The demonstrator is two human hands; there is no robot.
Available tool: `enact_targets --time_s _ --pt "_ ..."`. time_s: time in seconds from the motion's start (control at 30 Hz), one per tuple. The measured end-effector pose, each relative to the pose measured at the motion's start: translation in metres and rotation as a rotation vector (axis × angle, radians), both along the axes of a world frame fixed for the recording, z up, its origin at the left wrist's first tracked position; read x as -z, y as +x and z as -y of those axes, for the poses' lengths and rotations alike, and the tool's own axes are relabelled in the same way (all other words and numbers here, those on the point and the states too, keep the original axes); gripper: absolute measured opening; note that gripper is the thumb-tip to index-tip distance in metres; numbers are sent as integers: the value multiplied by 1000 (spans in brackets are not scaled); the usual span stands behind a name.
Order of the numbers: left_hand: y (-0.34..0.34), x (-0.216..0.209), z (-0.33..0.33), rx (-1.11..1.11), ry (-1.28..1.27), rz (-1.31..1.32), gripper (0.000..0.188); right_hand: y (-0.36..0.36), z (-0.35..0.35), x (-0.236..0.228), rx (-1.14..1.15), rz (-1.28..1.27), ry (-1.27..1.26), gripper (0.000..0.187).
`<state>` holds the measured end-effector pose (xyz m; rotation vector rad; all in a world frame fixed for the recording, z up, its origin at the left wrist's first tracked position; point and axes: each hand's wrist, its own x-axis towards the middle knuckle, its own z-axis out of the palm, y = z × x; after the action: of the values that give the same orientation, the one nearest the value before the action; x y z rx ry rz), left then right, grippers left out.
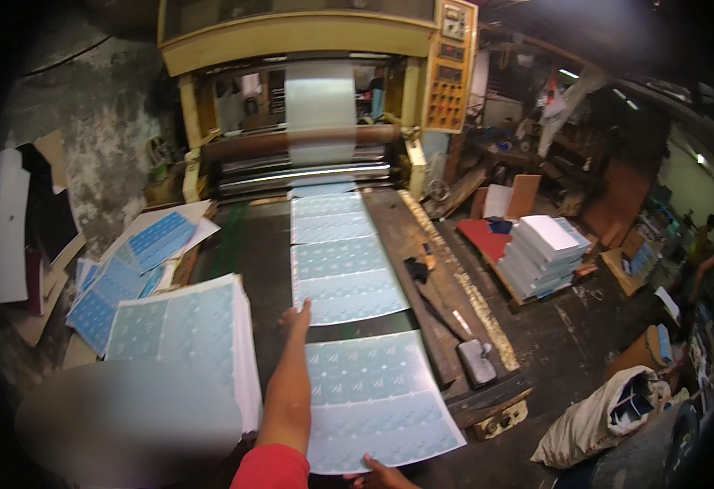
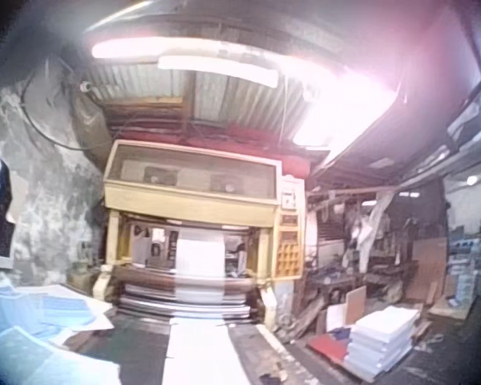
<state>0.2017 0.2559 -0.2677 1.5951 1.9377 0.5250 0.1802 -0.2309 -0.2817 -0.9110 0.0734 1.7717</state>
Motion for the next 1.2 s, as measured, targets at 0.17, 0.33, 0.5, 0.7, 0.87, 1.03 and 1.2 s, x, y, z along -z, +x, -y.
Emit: enact_targets --time_s 0.17,0.33,0.5,0.7,0.87,1.03,1.2 --pt "3 14 -74 245 -30 -121 85 13 -5 -38 23 -29 37 46" --pt "50 -41 -66 396 167 -41 99 46 -33 -17 28 -145 29 51" --pt "29 -184 -120 832 394 -146 64 67 -94 -10 -28 -104 126 64" --pt "-58 -354 19 914 824 -224 54 82 -143 -20 14 -38 187 58" --pt "-186 -341 183 1022 724 -310 80 107 -170 1 108 17 223 63" --pt "-284 -277 313 804 272 -487 118 101 -207 16 150 -32 264 61" --pt "-279 -232 343 614 510 -310 62 112 -218 17 296 43 201 62"
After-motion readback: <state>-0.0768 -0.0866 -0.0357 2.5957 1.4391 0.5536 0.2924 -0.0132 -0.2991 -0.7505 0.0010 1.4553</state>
